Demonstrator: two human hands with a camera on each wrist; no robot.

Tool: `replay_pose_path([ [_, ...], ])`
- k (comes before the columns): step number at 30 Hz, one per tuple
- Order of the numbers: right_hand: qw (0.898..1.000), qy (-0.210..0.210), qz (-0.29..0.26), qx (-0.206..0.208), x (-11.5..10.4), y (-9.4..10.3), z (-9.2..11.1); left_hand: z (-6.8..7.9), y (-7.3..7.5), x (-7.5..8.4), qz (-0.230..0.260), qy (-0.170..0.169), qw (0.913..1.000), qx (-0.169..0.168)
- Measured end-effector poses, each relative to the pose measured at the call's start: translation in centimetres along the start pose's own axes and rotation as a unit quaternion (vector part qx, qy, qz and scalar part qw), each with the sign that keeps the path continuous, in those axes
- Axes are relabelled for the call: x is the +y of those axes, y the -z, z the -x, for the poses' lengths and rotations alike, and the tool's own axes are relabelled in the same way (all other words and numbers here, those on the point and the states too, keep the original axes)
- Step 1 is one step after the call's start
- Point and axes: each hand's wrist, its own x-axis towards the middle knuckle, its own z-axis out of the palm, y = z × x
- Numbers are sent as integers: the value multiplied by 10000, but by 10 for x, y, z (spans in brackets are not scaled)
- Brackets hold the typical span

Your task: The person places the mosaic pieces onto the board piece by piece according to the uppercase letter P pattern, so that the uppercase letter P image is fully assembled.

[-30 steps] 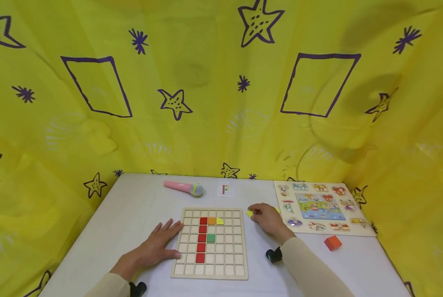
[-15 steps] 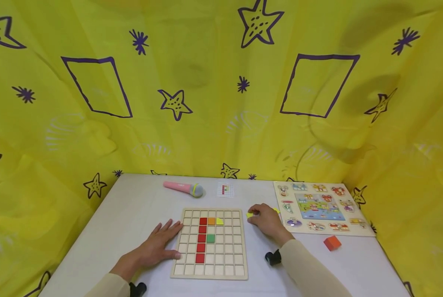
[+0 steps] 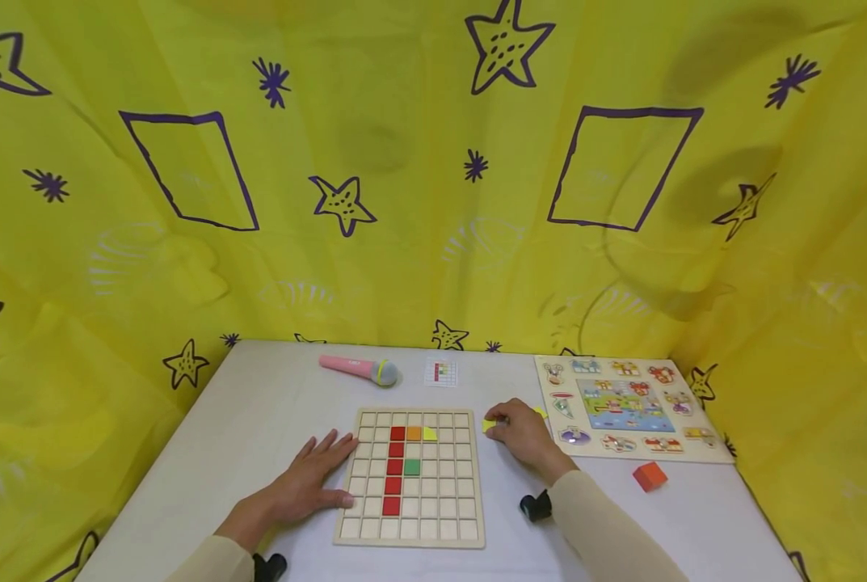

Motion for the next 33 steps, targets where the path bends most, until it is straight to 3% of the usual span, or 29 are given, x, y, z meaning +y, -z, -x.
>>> replay_pose_path([
  [7, 9999, 13, -83, -71, 3, 2, 1, 0, 0, 2, 29, 58, 10000, -29],
  [15, 9988, 134, 446, 138, 0, 1, 4, 0, 1, 3, 36, 136, 9999, -47],
  [22, 9982, -168, 523, 244, -5, -6, 3, -1, -1, 1, -8, 99, 9999, -24],
  [26, 9970, 14, 743, 203, -8, -9, 3, 0, -1, 0, -27, 74, 10000, -10],
  [33, 9996, -72, 269, 52, -8, -1, 11, -1, -2, -1, -20, 107, 9999, -48],
])
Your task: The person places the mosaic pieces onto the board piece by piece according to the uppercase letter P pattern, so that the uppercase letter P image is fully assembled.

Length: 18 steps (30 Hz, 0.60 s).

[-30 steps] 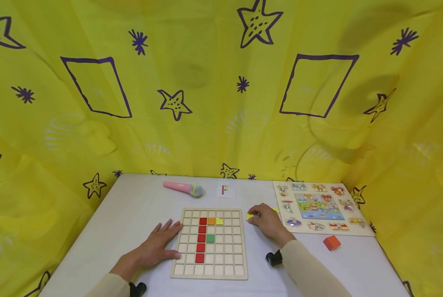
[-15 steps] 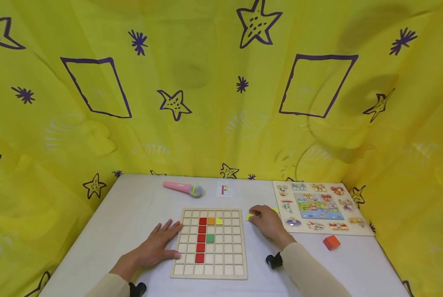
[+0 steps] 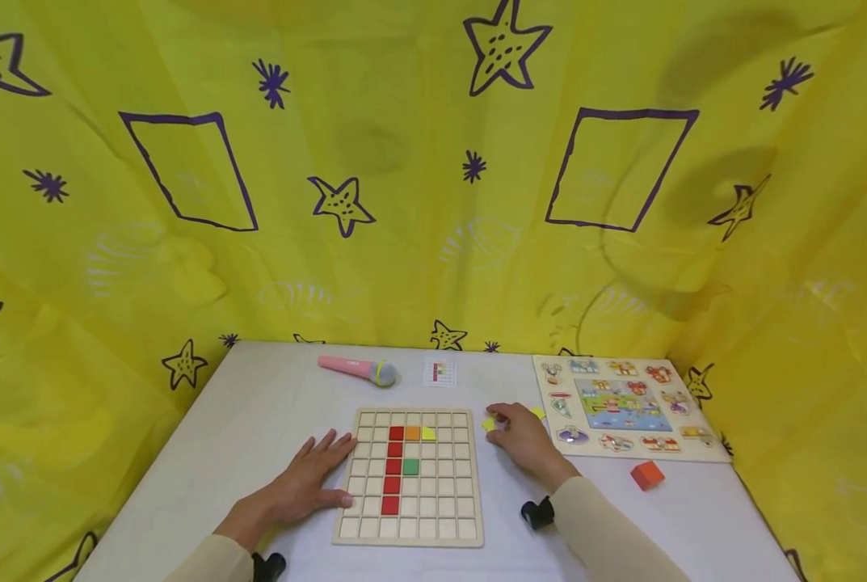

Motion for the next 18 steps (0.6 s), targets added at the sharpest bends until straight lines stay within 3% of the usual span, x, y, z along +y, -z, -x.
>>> replay_pose_path([
  [9, 9999, 31, -82, -89, 8, 2, -1, -2, -1, 0, 8, 71, 10000, -34],
  [18, 9998, -7, 141, 154, 5, -4, -2, -1, -2, -1, 12, 84, 10000, -10],
])
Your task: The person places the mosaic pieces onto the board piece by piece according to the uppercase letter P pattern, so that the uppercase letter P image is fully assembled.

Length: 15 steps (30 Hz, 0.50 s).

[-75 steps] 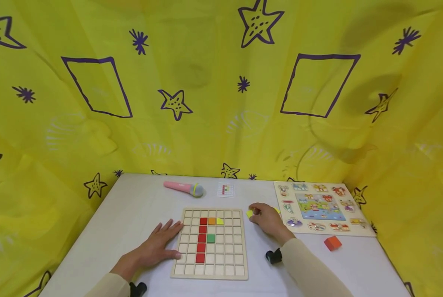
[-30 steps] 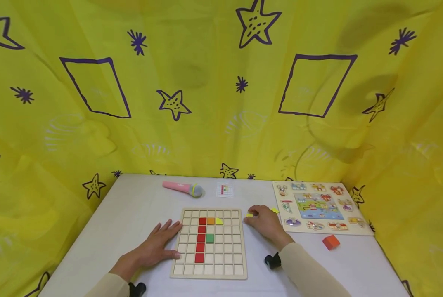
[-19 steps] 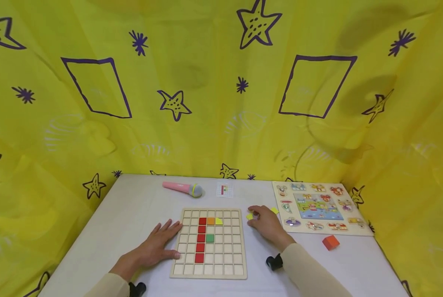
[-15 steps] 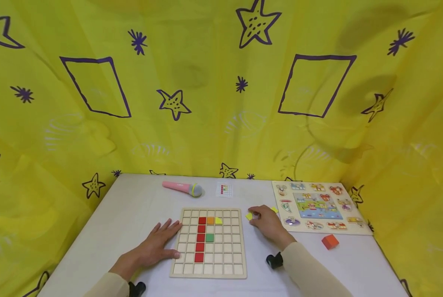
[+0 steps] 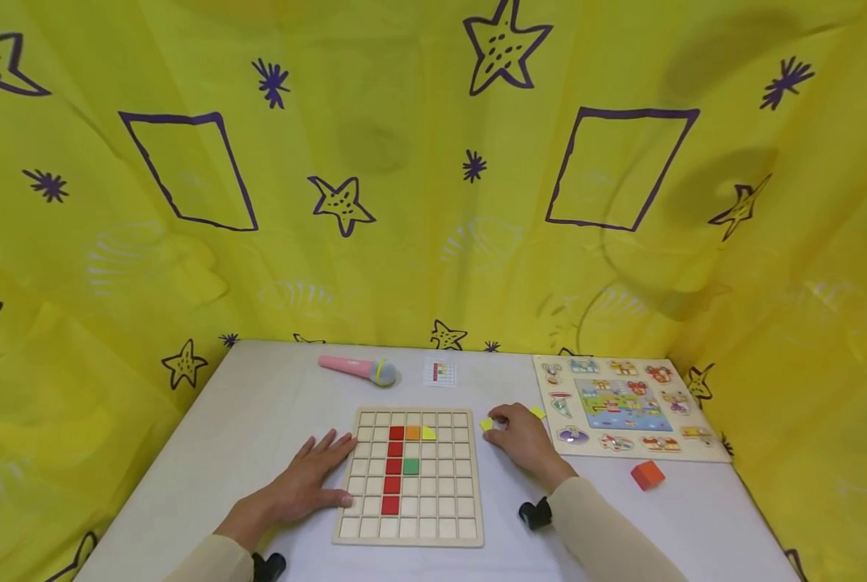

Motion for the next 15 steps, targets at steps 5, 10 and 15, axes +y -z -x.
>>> replay_pose_path([
  [5, 9999, -72, -63, 52, 0, -1, 1, 1, 1, 1, 3, -75, 10000, 9],
  [10, 9988, -25, -450, 217, 2, -1, 2, 0, 1, 1, -21, -122, 9999, 40],
  [15, 9977, -57, -628, 229, 4, -2, 3, 0, 1, 0, -27, -116, 9999, 50],
])
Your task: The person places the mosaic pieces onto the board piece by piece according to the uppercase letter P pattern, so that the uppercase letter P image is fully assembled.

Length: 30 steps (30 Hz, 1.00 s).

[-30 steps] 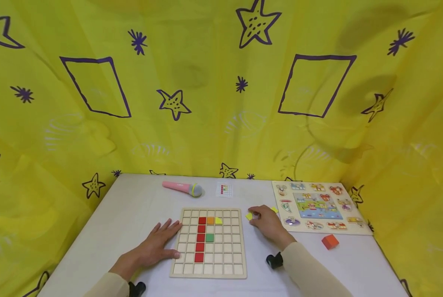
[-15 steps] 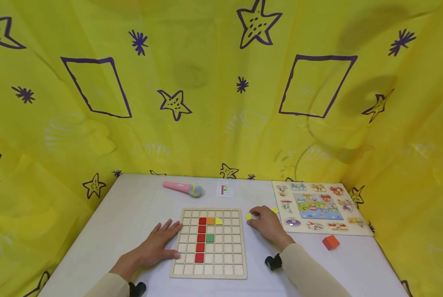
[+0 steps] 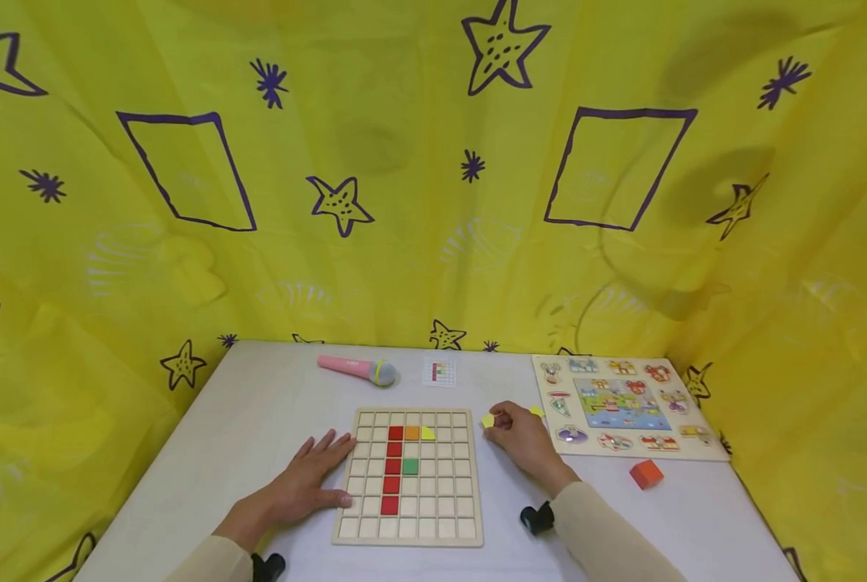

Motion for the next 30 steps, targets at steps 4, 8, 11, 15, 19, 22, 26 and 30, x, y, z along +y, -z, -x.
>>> replay_pose_path([
  [4, 9993, -85, 336, -102, -1, -1, 3, 0, 0, -1, -14, 9, 10000, -2],
  [8, 9987, -26, 485, -148, -3, -3, 5, 0, -1, -1, -15, -1, 10000, -7],
  [11, 9992, 10, 341, -184, -4, -3, 5, 0, -1, -1, -11, 8, 10000, -4],
  [15, 9996, 63, 186, -209, -4, -3, 6, 0, -1, -2, 13, 22, 10000, 8],
  [19, 9994, 164, 214, -208, -3, -2, 7, 0, -1, -2, 58, 15, 10000, 8],
  [22, 9993, 147, 248, -251, -2, -1, 8, 0, -1, -2, 63, 23, 10000, 5],
  [26, 9993, 188, 167, -269, -1, 1, 8, 0, -1, -1, 72, 30, 10000, -5],
  [30, 9994, 238, 29, -245, -1, 3, 8, 1, -1, 0, 88, 30, 10000, -5],
])
